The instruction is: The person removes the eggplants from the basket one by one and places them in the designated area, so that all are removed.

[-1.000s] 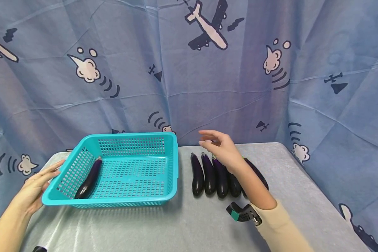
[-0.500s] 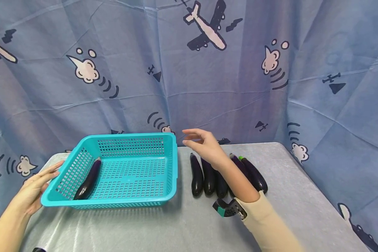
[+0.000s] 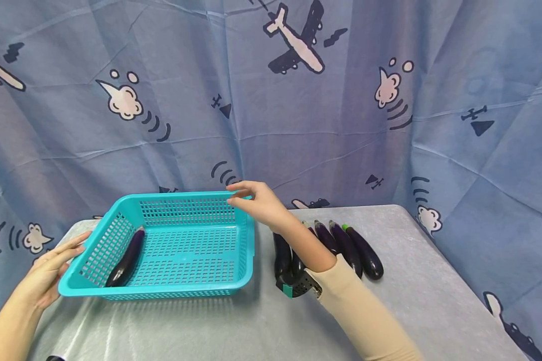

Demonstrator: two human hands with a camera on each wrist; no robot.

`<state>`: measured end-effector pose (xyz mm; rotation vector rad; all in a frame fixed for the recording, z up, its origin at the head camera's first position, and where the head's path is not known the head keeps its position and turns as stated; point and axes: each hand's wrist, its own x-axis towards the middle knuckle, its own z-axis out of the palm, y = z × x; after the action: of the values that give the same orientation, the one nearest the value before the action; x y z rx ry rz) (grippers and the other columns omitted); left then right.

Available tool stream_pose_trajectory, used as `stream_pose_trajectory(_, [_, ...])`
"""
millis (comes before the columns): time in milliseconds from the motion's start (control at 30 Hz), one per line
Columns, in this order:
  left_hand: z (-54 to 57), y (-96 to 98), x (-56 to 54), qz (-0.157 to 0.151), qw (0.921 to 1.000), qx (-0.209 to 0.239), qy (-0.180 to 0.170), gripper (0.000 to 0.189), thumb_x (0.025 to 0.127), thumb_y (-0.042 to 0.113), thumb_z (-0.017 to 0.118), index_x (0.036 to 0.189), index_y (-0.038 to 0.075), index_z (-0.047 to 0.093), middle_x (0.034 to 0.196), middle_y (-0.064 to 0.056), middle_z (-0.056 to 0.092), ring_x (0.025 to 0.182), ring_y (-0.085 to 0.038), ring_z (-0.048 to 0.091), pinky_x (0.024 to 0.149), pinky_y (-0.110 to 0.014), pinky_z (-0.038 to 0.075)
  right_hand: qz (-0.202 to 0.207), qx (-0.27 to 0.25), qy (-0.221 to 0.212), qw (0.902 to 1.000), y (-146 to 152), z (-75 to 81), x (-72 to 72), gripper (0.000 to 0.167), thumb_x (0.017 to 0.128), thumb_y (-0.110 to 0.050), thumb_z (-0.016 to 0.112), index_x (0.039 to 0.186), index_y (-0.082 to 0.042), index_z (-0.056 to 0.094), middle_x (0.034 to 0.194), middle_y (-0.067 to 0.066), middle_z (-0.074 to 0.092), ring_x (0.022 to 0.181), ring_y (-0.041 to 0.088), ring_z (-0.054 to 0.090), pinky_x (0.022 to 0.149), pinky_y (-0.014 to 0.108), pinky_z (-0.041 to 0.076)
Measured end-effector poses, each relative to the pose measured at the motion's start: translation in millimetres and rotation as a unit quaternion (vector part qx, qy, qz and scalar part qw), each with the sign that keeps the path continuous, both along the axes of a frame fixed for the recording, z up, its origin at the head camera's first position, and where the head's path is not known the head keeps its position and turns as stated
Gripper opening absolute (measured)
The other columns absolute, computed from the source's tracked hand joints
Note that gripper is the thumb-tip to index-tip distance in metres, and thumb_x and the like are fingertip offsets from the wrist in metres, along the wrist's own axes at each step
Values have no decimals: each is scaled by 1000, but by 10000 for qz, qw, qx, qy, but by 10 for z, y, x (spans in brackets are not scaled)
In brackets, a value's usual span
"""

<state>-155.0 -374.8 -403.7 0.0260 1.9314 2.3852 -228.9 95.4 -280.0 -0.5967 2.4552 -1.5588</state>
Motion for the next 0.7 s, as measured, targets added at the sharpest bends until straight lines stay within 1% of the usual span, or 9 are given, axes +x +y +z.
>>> stream_pose_trajectory(67, [8,-2,2,-7,10000,0,32,43,113,10,47,127,41,74,133,20,50,99,-7,70,76,-28,62,66,92,-8,9999,-93,11,-38,43,105,-17,66,146,-9,63,143,15,65,125,31,64,105,55,54])
stream_pose_trajectory(167, [20,-7,8,5,10000,-8,33,43,113,9,47,126,41,74,126,24,55,99,-7,70,76,-29,62,180,313,49,9993,-239,28,-83,41,104,-18,67,144,-9,65,139,15,68,120,30,65,103,51,54])
stream_pose_trajectory(200, [23,-8,13,17,10000,-27,7,43,113,10,47,125,41,74,128,24,53,99,-6,70,76,-28,62,226,377,70,9990,-288,34,-95,41,104,-18,67,144,-9,65,138,14,67,121,30,65,103,50,54])
stream_pose_trajectory(300, [23,-19,21,44,10000,-75,-36,43,113,10,48,124,42,74,129,23,52,99,-6,70,76,-28,62,376,529,102,9978,-434,53,-132,40,103,-18,68,142,-9,67,139,14,66,125,31,63,101,47,54])
stream_pose_trajectory(433, [18,-31,25,23,10000,-90,-17,43,113,10,48,125,42,74,127,24,54,99,-6,70,76,-28,62,556,769,62,9955,-628,59,-196,37,103,-17,69,139,-10,69,138,14,67,127,31,63,98,42,55])
stream_pose_trajectory(567, [11,-24,16,-30,10000,-83,33,43,113,11,47,127,42,73,138,19,46,101,-5,69,78,-27,62,751,1036,112,9917,-801,26,-285,36,103,-17,69,139,-12,69,137,14,68,125,30,64,93,37,55])
stream_pose_trajectory(700, [8,-7,2,-34,10000,-80,-11,42,114,12,47,128,43,72,156,4,31,102,-4,69,79,-26,61,937,1187,268,9881,-977,-13,-372,37,103,-17,68,140,-11,68,135,14,70,123,29,66,91,33,55])
